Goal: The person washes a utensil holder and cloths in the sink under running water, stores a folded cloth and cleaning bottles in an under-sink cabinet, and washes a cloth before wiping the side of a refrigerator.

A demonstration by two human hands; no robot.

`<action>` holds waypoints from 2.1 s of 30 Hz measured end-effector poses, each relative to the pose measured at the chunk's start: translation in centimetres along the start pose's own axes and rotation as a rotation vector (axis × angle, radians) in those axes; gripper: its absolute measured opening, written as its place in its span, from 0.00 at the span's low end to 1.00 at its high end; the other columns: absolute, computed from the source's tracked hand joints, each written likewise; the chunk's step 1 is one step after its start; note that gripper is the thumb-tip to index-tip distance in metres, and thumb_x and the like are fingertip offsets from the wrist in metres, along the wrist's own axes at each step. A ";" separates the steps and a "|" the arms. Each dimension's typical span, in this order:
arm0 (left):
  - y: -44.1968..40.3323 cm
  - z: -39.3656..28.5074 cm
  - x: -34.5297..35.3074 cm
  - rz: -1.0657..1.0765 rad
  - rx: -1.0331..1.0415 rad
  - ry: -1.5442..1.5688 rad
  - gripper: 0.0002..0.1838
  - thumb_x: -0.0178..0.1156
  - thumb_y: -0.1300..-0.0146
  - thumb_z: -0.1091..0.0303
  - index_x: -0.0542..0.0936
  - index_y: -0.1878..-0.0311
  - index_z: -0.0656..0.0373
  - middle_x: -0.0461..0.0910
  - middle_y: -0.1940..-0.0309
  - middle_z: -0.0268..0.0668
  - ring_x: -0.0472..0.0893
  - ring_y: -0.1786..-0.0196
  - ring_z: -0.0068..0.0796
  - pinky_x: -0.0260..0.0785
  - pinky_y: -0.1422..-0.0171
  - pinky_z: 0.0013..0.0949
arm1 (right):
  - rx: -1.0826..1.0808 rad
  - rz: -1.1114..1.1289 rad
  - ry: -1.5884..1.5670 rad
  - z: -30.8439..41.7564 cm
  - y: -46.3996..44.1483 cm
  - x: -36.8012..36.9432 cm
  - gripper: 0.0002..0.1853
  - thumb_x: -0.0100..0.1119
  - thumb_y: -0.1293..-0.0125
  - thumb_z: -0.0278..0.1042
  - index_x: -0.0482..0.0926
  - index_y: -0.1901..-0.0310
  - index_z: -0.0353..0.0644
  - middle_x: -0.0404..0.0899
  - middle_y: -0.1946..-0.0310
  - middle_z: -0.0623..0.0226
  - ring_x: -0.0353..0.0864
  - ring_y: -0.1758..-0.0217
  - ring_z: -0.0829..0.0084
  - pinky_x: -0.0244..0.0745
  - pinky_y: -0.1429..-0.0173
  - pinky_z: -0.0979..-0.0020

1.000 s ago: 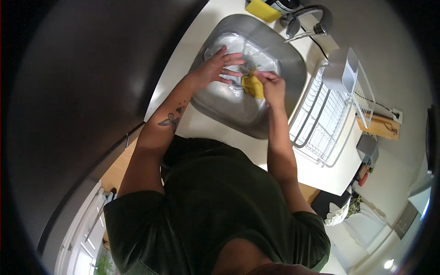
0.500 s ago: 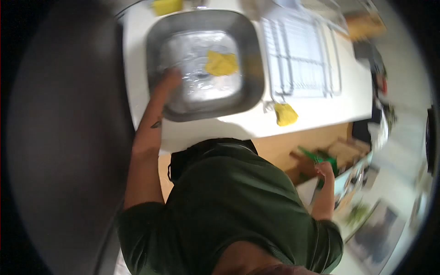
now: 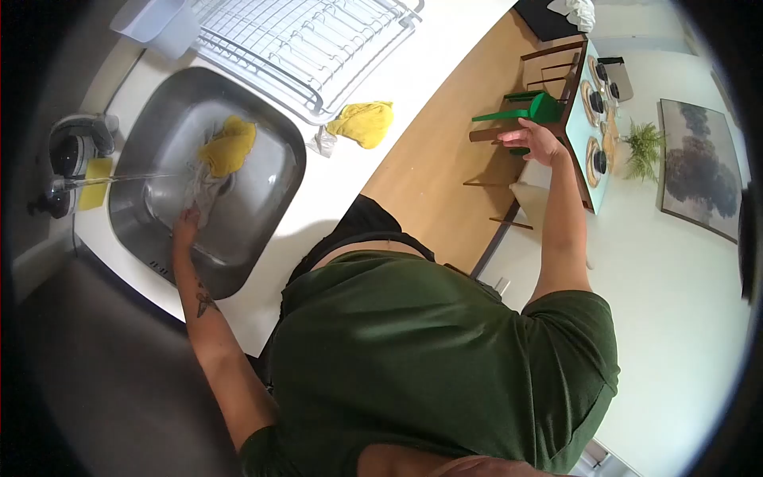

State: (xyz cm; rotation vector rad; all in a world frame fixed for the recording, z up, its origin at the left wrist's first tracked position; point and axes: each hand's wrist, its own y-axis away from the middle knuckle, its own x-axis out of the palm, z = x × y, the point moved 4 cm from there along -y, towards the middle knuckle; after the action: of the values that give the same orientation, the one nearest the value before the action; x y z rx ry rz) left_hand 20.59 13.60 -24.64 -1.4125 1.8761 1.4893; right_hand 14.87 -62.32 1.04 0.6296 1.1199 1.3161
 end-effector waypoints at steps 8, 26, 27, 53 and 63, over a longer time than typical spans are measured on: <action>2.3 0.8 -0.8 0.062 -0.025 0.251 0.23 0.52 0.41 0.60 0.71 0.49 0.68 0.75 0.54 0.49 0.75 0.52 0.39 0.64 0.47 0.34 | -0.153 -0.134 0.420 -0.8 -8.5 3.0 0.19 0.38 0.36 0.42 0.76 0.56 0.39 0.73 0.50 0.57 0.72 0.48 0.62 0.60 0.41 0.55; 1.7 2.7 1.6 0.076 0.017 0.341 0.23 0.55 0.43 0.60 0.71 0.48 0.65 0.74 0.52 0.47 0.74 0.48 0.39 0.63 0.45 0.34 | -0.522 -0.331 0.550 9.3 -2.5 6.7 0.14 0.47 0.48 0.31 0.81 0.65 0.38 0.79 0.63 0.59 0.75 0.57 0.68 0.67 0.50 0.69; 1.7 2.3 1.5 0.079 0.021 0.342 0.23 0.55 0.43 0.60 0.71 0.48 0.65 0.74 0.52 0.47 0.74 0.48 0.39 0.63 0.45 0.34 | -0.519 -0.343 0.550 9.1 -2.4 6.2 0.13 0.50 0.47 0.35 0.81 0.66 0.38 0.80 0.65 0.61 0.76 0.60 0.69 0.68 0.52 0.70; 1.9 1.0 -0.8 0.109 0.011 0.380 0.20 0.51 0.39 0.66 0.68 0.47 0.66 0.75 0.55 0.42 0.76 0.54 0.32 0.66 0.50 0.29 | 0.072 -0.585 0.260 -12.7 -5.5 -9.5 0.32 0.57 0.47 0.56 0.73 0.50 0.35 0.74 0.53 0.50 0.74 0.53 0.60 0.68 0.50 0.61; 2.9 1.3 -2.5 0.163 -0.050 0.246 0.21 0.53 0.42 0.63 0.69 0.48 0.66 0.75 0.55 0.46 0.74 0.50 0.36 0.63 0.46 0.33 | 0.053 -0.734 0.323 -11.9 -2.5 -10.6 0.28 0.56 0.44 0.43 0.67 0.43 0.38 0.79 0.62 0.50 0.79 0.61 0.72 0.71 0.52 0.70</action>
State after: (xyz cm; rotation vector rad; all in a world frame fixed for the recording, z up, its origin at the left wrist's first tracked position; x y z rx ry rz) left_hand 18.84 15.74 -21.74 -1.5595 2.1615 1.5027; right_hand 6.50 -75.59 -2.73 0.0081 1.4671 0.7593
